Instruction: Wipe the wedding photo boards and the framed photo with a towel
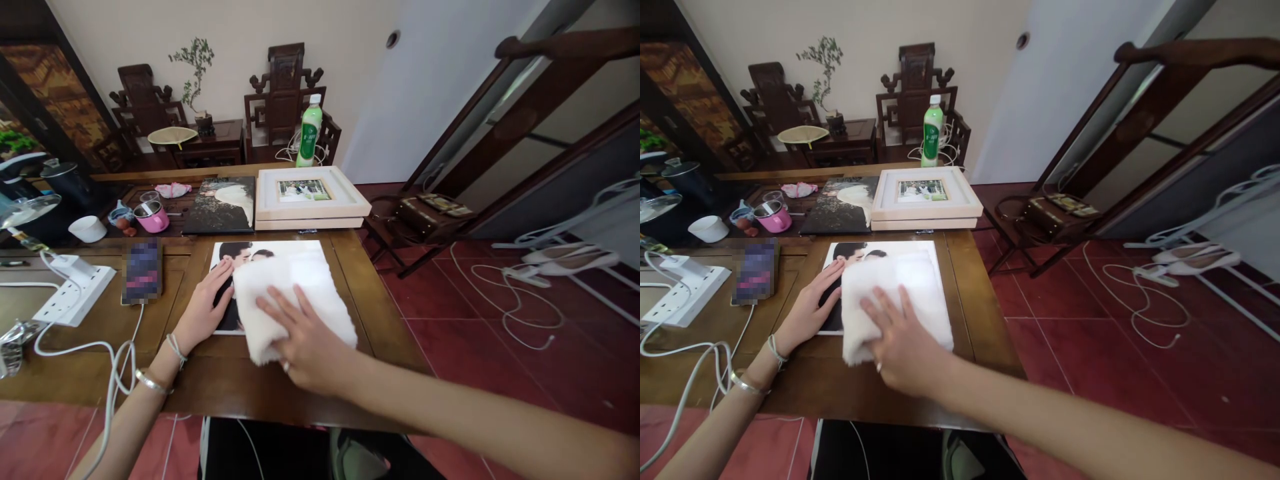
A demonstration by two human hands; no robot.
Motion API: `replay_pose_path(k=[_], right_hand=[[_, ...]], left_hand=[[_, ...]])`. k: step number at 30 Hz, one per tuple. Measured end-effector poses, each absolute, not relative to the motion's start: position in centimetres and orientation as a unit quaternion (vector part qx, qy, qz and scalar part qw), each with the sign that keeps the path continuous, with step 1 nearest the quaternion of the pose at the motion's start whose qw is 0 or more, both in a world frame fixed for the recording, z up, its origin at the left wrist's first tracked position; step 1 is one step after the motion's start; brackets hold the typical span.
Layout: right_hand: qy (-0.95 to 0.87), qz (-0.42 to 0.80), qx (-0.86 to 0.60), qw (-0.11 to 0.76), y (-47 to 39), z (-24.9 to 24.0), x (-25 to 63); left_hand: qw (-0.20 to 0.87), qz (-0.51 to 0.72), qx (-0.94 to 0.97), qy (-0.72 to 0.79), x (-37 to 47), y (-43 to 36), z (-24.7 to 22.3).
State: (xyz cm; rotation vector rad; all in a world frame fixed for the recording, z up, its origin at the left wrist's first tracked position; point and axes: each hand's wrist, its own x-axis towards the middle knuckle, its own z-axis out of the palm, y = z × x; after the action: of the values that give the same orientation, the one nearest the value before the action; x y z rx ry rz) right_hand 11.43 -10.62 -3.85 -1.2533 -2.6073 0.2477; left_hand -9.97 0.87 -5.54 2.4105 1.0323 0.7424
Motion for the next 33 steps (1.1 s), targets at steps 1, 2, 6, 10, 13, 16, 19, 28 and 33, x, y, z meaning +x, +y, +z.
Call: replay_pose_path(k=[1,2,6,10,13,16,19,28,33], right_hand=[[-0.897,0.083,-0.416,0.124,-12.0,-4.0,11.0],[-0.901,0.082,-0.407,0.126,-13.1,-4.0,10.6],[-0.899,0.110,-0.414,0.096,-13.7,-2.9,9.9],[-0.862,0.134,-0.489,0.028,-8.8,-1.5,10.7],[-0.839,0.108,-0.533,0.032,-4.5,-1.2,11.6],[-0.833,0.085,-0.543,0.058,-1.5,-1.2,12.2],[-0.836,0.083,-0.538,0.071,0.2,-1.1,12.5],[-0.857,0.109,-0.503,0.035,-6.6,-1.8,11.1],[-0.895,0.084,-0.427,0.094,-13.5,-2.8,10.1]], left_hand=[[0.208,0.266,0.866,0.370,-10.0,0.9,-5.5],[0.209,0.267,0.865,0.369,-10.0,0.9,-5.5],[0.214,0.266,0.865,0.368,-10.0,0.9,-5.5],[0.209,0.264,0.867,0.367,-10.1,0.9,-5.6],[0.208,0.270,0.865,0.368,-10.0,0.9,-5.7],[0.209,0.274,0.863,0.369,-10.0,0.9,-5.7],[0.210,0.275,0.863,0.367,-10.0,0.8,-5.7],[0.210,0.276,0.865,0.363,-10.1,1.0,-5.7],[0.214,0.270,0.863,0.369,-10.1,0.8,-5.6]])
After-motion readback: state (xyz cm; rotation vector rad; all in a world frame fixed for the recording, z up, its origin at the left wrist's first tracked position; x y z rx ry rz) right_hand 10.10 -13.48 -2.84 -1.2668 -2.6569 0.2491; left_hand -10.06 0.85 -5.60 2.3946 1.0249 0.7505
